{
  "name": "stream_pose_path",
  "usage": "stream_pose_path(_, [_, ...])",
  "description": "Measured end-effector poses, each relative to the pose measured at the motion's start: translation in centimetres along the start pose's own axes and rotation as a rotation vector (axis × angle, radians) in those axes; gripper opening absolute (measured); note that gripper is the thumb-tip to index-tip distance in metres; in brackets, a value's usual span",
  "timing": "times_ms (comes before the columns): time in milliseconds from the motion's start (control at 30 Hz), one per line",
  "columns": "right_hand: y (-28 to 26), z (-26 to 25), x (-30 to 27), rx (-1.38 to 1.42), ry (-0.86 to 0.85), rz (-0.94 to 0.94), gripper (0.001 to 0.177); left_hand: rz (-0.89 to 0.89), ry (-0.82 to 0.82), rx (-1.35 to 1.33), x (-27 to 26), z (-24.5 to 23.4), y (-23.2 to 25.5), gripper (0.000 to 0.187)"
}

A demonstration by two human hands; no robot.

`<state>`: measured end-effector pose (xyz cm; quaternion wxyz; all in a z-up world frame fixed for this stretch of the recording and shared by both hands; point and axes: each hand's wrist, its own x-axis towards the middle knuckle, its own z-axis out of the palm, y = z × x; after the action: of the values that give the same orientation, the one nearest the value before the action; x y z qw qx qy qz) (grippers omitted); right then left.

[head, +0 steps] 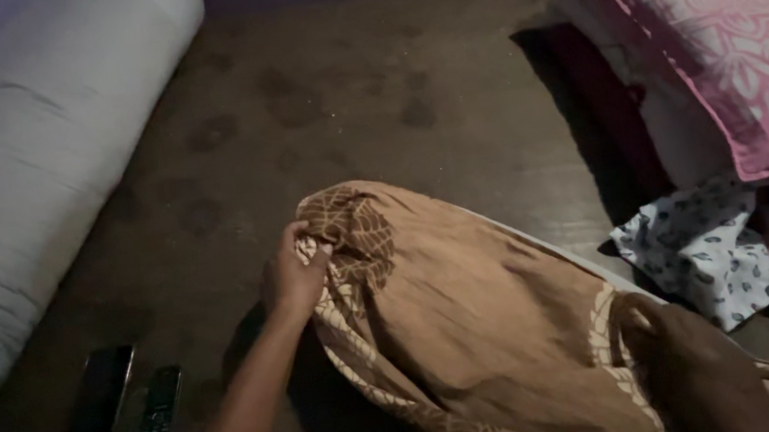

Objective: The person puts a patterned pillowcase onto a long white bolster pillow while sitting on a bed.

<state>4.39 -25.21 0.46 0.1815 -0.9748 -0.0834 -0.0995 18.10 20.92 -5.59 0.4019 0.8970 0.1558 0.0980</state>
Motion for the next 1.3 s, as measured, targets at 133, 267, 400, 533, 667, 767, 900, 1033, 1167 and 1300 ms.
stream_pose_path(133, [-2.5,-1.6,0.2,0.100,-0.057,-0.075,0.033,0.295,0.103,-0.245,3.5,-0.4,-4.1,0.035])
stream_pose_path(267, [-5.2,-2.8,1.9,0.111,0.123,-0.378,0.024,0.687,0.362,-0.012,9.2,-2.9,-6.5,0.037])
stream_pose_path(400, [-8.7,-2.9,9.0,0.181,0.172,-0.308,0.034,0.554,0.314,-0.567,20.1,-6.0,-4.6,0.020])
stream_pose_path(533, [-9.2,-0.4,14.9,0.326,-0.289,0.113,0.040,0.163,-0.080,0.657,20.1,-10.1,-3.1,0.065])
stream_pose_path(667, [-5.2,1.9,13.8,0.088,-0.299,-0.105,0.040,0.573,0.051,0.367,7.6,-6.7,2.5,0.048])
stream_pose_path(767, [-1.0,1.7,9.5,0.298,-0.296,0.187,0.046,0.882,-0.051,0.214,-3.6,-3.4,6.0,0.037])
stream_pose_path(900, [3.1,0.4,5.1,0.520,-0.175,0.384,0.042,0.927,-0.224,0.133,-13.8,-1.0,9.2,0.048])
stream_pose_path(1033, [6.1,0.3,3.7,0.901,-0.093,0.355,0.041,0.857,-0.311,0.049,-16.8,0.2,12.1,0.057])
stream_pose_path(1167, [6.7,0.7,3.2,1.208,-0.162,0.352,0.051,0.789,-0.466,0.151,-19.5,4.0,16.3,0.054])
stream_pose_path(1300, [5.4,0.7,3.4,1.185,-0.195,0.312,0.039,0.762,-0.410,0.247,-22.7,7.0,19.5,0.054])
